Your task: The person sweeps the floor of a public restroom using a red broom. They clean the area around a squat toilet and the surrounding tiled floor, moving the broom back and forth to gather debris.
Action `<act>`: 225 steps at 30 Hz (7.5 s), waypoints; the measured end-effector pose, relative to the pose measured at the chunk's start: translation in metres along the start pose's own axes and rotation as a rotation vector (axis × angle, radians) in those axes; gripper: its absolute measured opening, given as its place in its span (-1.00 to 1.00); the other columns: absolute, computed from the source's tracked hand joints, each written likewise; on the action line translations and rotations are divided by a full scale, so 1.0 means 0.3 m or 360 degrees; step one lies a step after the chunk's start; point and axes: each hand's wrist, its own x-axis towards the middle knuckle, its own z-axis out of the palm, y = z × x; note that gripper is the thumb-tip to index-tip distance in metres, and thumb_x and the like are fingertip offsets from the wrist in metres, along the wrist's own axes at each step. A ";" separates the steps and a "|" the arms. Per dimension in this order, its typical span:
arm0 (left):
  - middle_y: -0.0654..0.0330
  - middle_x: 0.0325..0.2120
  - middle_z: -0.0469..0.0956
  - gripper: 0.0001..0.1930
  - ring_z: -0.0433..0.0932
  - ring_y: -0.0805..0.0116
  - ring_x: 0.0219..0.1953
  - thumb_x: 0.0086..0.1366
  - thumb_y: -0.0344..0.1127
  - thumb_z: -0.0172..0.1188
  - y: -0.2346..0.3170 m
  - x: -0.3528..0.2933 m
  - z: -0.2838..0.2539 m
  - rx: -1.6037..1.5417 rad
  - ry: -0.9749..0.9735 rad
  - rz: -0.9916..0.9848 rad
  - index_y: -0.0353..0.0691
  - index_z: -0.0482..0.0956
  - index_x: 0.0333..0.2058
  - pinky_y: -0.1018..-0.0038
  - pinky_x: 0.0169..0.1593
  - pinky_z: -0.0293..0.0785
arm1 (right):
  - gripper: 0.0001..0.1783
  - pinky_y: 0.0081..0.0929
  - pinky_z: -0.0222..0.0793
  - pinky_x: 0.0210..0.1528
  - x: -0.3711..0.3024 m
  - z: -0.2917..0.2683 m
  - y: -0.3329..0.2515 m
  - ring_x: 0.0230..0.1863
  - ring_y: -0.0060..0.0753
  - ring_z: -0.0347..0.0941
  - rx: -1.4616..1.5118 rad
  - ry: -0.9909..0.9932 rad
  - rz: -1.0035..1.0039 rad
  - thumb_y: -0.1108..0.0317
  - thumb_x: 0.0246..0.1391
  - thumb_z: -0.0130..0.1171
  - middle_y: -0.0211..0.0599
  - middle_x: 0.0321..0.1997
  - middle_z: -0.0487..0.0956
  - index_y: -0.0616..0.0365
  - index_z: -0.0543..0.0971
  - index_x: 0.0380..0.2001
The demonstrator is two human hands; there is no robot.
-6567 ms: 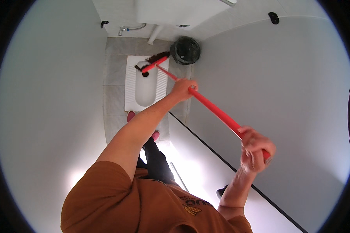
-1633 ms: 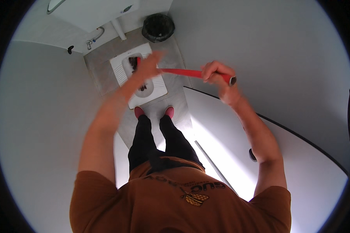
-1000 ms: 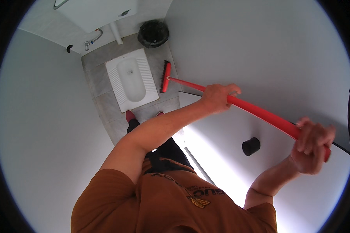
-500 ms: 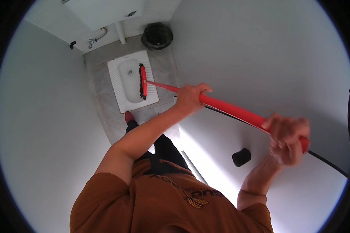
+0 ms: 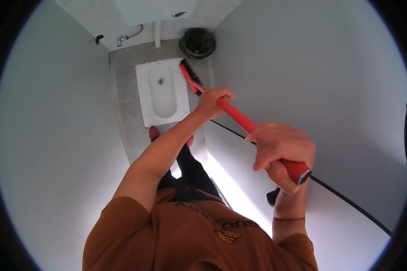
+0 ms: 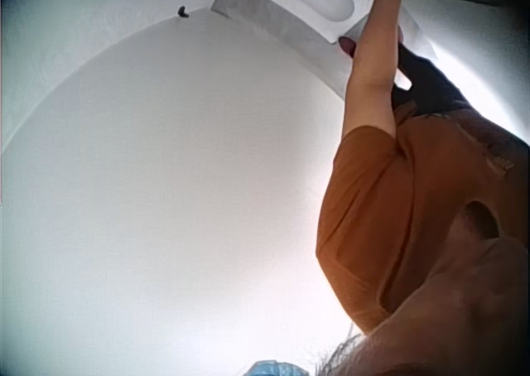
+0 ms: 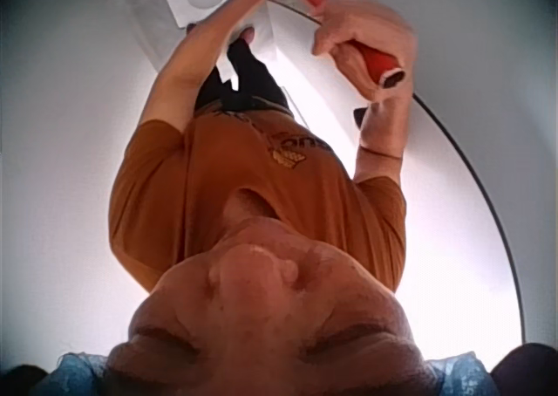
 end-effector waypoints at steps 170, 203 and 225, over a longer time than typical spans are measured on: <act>0.34 -0.67 0.51 -0.76 0.55 0.28 -0.58 0.01 -0.36 0.33 0.131 -0.451 -0.149 0.0752 0.0252 -0.0197 0.01 0.56 -0.30 0.34 -0.37 0.41 | -0.88 -0.18 0.37 -0.03 -0.253 -0.171 -0.019 -0.56 -0.39 0.45 0.0448 -0.0048 -0.0065 0.52 -0.12 0.03 -0.40 -0.67 0.49 0.08 0.54 -0.53; 0.29 -0.66 0.43 -0.87 0.41 0.48 -0.58 0.10 -0.44 0.21 -0.035 -0.937 0.453 0.0411 0.0235 -0.0122 -0.16 0.55 -0.32 0.49 -0.45 0.35 | -0.88 -0.12 0.31 0.09 -0.967 0.044 -0.122 -0.67 -0.49 0.36 0.0153 0.0091 -0.0410 0.54 -0.32 0.12 -0.44 -0.74 0.44 0.13 0.61 -0.61; 0.29 -0.46 0.64 -0.79 0.62 0.24 -0.40 -0.01 -0.42 0.34 0.011 -1.513 0.200 0.0294 -0.0709 -0.0064 -0.05 0.61 -0.34 0.38 -0.32 0.47 | -0.67 -0.01 0.28 0.10 -1.243 0.644 -0.514 -0.73 -0.48 0.39 0.0111 0.0077 -0.0120 0.70 -0.21 -0.11 -0.45 -0.81 0.42 0.04 0.55 -0.48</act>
